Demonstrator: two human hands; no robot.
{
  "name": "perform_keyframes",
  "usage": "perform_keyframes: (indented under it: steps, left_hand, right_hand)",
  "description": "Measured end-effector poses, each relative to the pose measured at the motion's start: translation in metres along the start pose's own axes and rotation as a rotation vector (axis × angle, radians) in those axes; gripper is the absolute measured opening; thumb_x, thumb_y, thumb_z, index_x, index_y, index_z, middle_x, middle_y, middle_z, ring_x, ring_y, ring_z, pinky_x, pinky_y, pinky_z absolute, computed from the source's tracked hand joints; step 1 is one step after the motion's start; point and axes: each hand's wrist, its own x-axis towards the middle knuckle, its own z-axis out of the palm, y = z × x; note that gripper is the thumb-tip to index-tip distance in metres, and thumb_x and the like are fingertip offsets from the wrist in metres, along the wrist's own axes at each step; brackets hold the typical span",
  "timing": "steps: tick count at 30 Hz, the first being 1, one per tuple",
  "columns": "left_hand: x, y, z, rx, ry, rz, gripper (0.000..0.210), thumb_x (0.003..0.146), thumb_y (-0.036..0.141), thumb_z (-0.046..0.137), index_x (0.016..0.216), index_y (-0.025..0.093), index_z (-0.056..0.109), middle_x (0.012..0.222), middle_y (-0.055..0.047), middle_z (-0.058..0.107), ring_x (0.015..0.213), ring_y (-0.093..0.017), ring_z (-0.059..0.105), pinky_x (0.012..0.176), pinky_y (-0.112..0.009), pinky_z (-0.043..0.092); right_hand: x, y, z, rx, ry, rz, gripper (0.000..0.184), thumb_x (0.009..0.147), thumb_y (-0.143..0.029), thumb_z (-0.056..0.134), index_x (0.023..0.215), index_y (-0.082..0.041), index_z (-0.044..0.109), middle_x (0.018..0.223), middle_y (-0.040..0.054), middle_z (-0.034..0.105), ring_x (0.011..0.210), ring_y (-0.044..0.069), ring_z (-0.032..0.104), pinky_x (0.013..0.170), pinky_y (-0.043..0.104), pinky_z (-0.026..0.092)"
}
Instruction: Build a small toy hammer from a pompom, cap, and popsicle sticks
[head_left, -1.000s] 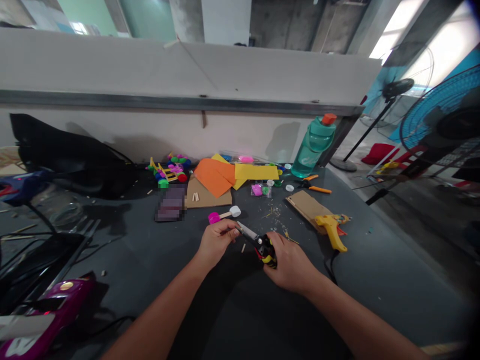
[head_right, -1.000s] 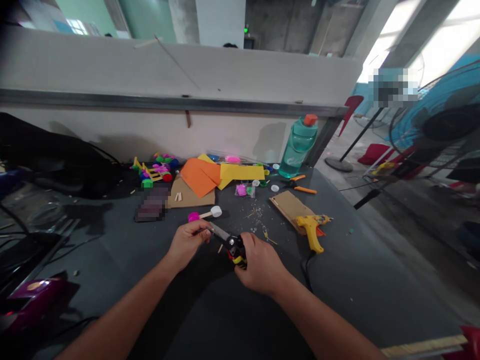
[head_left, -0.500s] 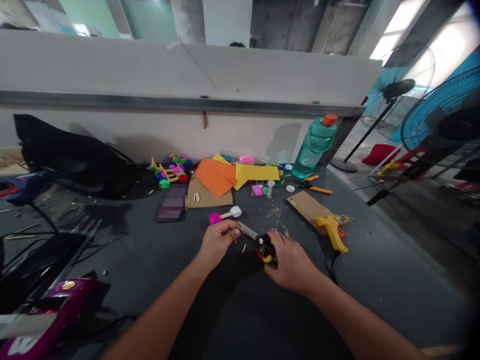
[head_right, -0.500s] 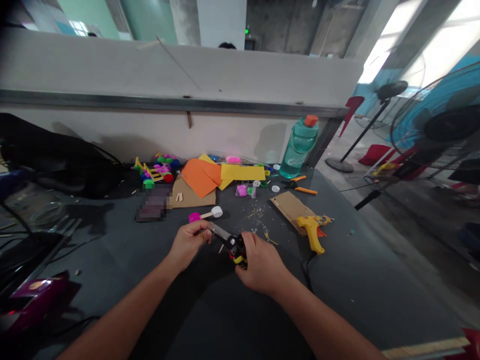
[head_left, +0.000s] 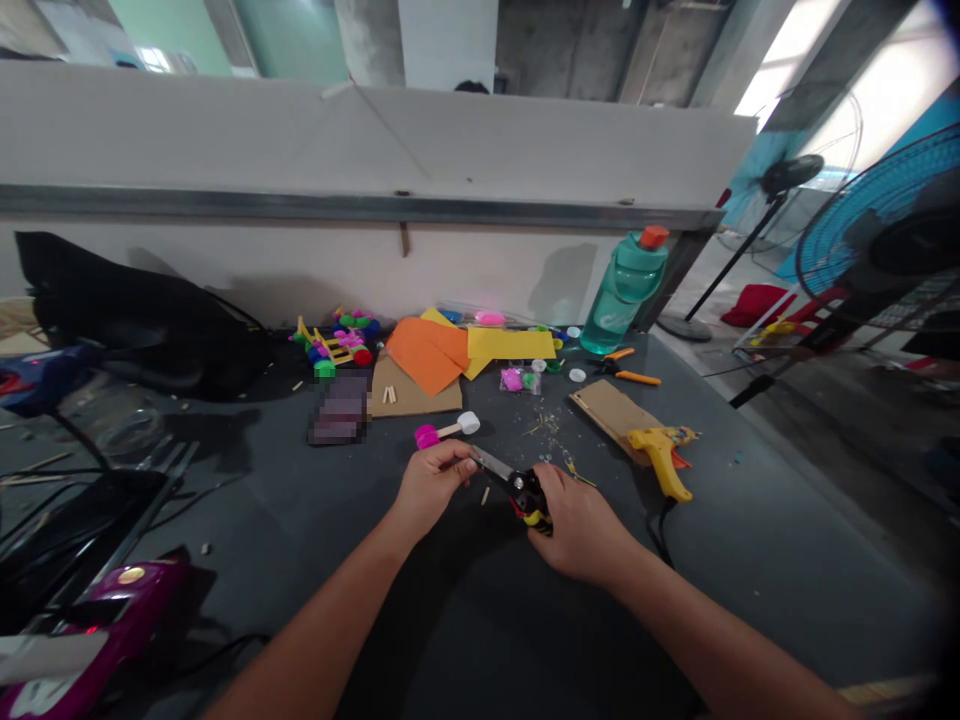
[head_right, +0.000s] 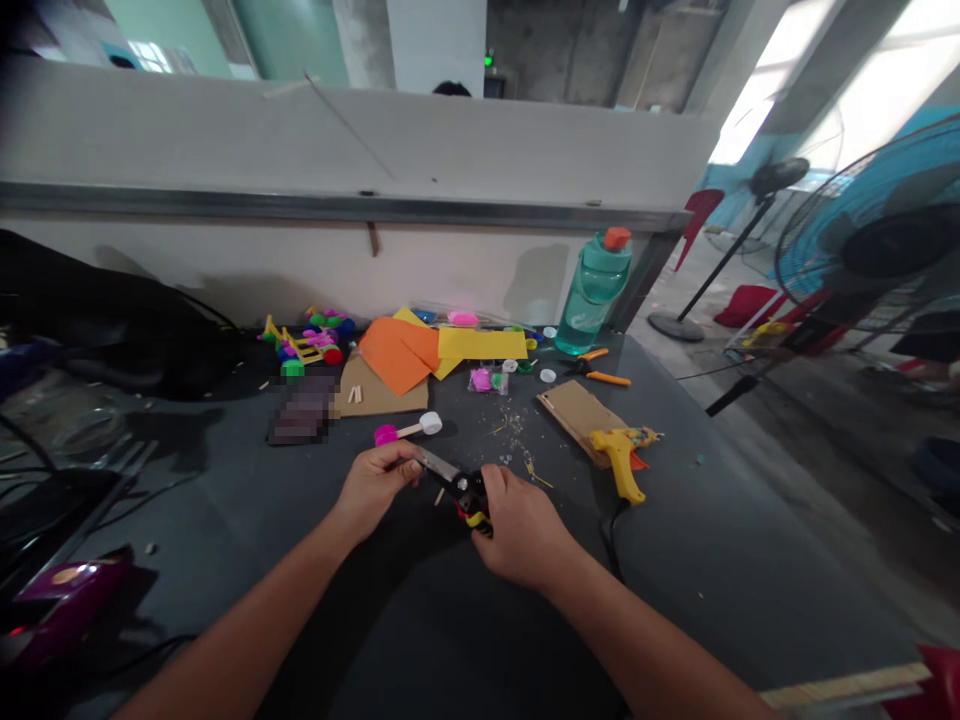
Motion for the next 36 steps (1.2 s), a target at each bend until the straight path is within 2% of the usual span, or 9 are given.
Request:
perform_keyframes:
  steps: [12,16,21,30,36]
  left_hand:
    - [0.000,-0.008,-0.002,-0.139,-0.081,-0.043,0.013,0.070,0.028,0.066,0.071,0.015,0.063,0.064,0.001,0.059,0.055,-0.009,0.050,0.055,-0.021,0.040]
    - [0.000,-0.005,-0.001,-0.116,-0.090,-0.054,0.014,0.071,0.028,0.066,0.069,0.014,0.063,0.062,0.001,0.059,0.054,-0.009,0.050,0.055,-0.021,0.039]
    - [-0.001,0.001,0.001,-0.104,-0.079,-0.063,0.016,0.070,0.028,0.066,0.064,0.014,0.062,0.062,0.000,0.060,0.055,-0.009,0.050,0.055,-0.021,0.040]
    - [-0.001,0.001,0.003,-0.226,-0.045,-0.073,0.015,0.070,0.028,0.069,0.073,0.014,0.064,0.066,-0.002,0.062,0.059,-0.010,0.053,0.053,-0.021,0.042]
    - [-0.001,0.002,0.003,-0.209,-0.028,-0.086,0.018,0.068,0.030,0.071,0.072,0.014,0.063,0.065,-0.001,0.062,0.057,-0.010,0.052,0.052,-0.021,0.042]
  right_hand:
    - [0.000,0.000,0.002,0.037,0.019,-0.015,0.037,0.068,-0.023,0.053,0.102,-0.018,0.039,0.094,0.0067,0.056,0.084,0.022,0.056,0.071,0.030,0.038]
    - [0.000,0.000,0.002,0.034,0.015,-0.014,0.036,0.068,-0.022,0.053,0.101,-0.019,0.039,0.093,0.0064,0.056,0.084,0.022,0.056,0.071,0.030,0.038]
    - [0.001,0.002,0.003,0.036,-0.004,0.007,0.030,0.070,-0.020,0.052,0.097,-0.019,0.039,0.092,0.0064,0.057,0.079,0.021,0.057,0.067,0.028,0.037]
    - [0.003,0.007,0.007,0.174,0.056,0.058,0.044,0.068,-0.019,0.053,0.109,-0.018,0.039,0.091,0.0062,0.057,0.080,0.021,0.057,0.068,0.028,0.037]
    - [0.002,0.003,0.005,0.188,0.032,0.028,0.039,0.067,-0.021,0.053,0.104,-0.019,0.040,0.092,0.0052,0.056,0.078,0.020,0.057,0.067,0.028,0.036]
